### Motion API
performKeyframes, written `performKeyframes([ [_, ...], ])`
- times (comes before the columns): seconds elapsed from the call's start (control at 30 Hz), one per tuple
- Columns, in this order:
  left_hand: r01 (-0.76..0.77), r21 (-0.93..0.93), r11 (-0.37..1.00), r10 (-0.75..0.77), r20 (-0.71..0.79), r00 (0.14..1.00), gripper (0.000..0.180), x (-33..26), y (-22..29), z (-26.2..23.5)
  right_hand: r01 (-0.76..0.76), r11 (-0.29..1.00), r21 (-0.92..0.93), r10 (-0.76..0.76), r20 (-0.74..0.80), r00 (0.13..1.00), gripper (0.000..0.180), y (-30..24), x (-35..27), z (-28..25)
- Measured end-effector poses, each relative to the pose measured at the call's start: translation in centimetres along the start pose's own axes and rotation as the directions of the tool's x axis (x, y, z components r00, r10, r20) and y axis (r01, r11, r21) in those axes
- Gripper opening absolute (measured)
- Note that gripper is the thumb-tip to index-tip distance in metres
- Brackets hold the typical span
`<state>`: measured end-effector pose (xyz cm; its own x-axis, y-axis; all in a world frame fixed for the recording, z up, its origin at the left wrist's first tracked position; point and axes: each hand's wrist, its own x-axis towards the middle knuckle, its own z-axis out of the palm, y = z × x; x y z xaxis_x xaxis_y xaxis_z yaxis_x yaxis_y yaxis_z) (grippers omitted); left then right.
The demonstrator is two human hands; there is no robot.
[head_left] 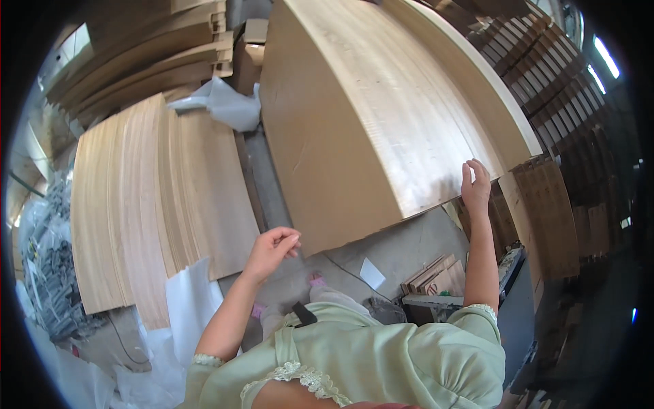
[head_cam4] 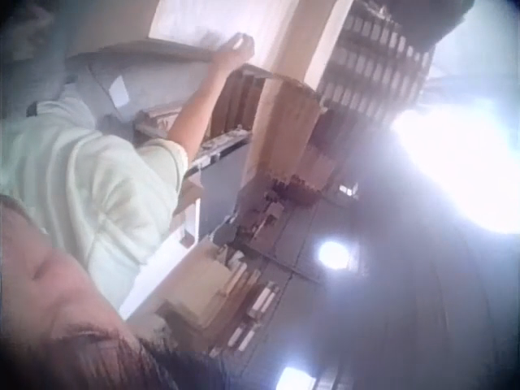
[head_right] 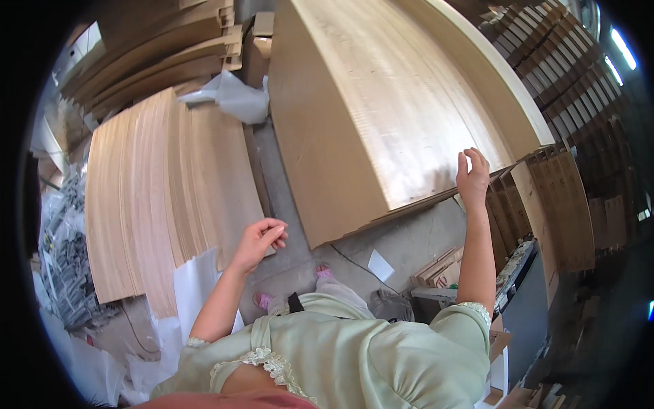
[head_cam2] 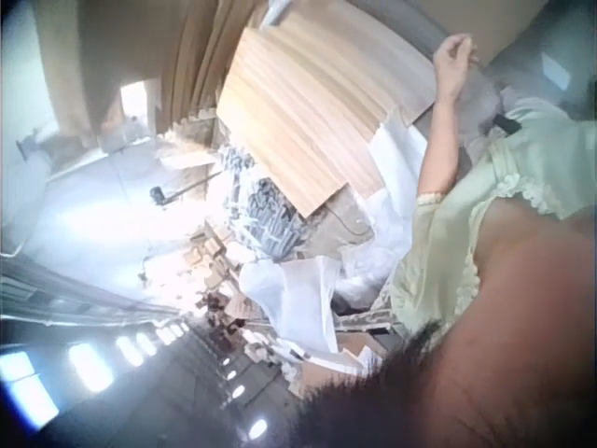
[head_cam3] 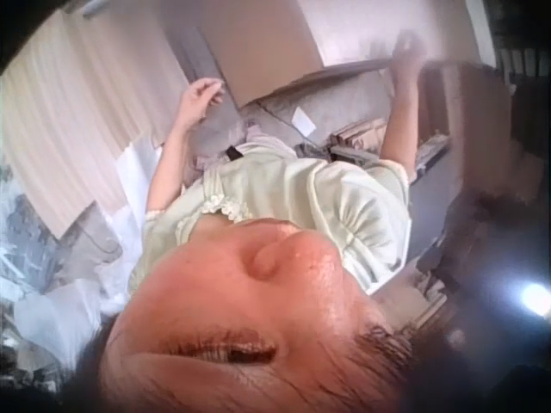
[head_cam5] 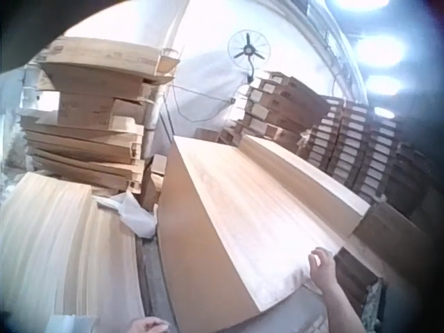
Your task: The person places wood panels into cardboard boxes lined with foam, then covers the panels with foam sheets and closes the boxes by hand.
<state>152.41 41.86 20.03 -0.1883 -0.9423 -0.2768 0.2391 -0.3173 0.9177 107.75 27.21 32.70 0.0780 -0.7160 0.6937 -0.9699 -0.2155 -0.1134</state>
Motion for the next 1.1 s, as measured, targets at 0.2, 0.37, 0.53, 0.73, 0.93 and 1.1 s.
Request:
performKeyframes([
  [0.2,-0.016,0.029,0.999,0.022,-0.223,0.974,0.017,-0.5,0.6,3.2,-0.247,0.778,-0.577,0.132,-0.234,0.963,0.069,22.3,6.0,-1.9],
  [0.37,-0.009,-0.015,1.000,-0.001,-0.571,0.821,0.014,-1.0,3.4,4.4,-0.361,0.653,-0.666,0.346,-0.161,0.924,0.077,35.6,12.2,-2.8],
  [0.53,-0.264,0.296,0.918,0.383,-0.486,0.785,0.018,5.4,13.8,13.3,-0.256,0.785,-0.564,0.254,-0.083,0.963,0.054,40.4,12.6,-0.4],
  [0.73,-0.295,0.240,0.925,0.291,0.052,0.955,0.018,17.1,16.9,28.3,-0.035,0.831,-0.555,-0.096,-0.206,0.974,0.026,38.6,11.6,-0.2],
  [0.93,-0.064,0.203,0.977,-0.018,0.378,0.926,0.041,24.7,15.6,39.7,0.269,0.803,-0.532,-0.368,-0.088,0.925,0.021,30.5,11.0,-3.4],
  [1.1,0.054,-0.099,0.994,-0.026,0.272,0.962,0.099,29.8,17.1,42.3,0.530,0.820,-0.214,-0.530,0.063,0.845,0.014,15.1,9.3,-6.4],
])
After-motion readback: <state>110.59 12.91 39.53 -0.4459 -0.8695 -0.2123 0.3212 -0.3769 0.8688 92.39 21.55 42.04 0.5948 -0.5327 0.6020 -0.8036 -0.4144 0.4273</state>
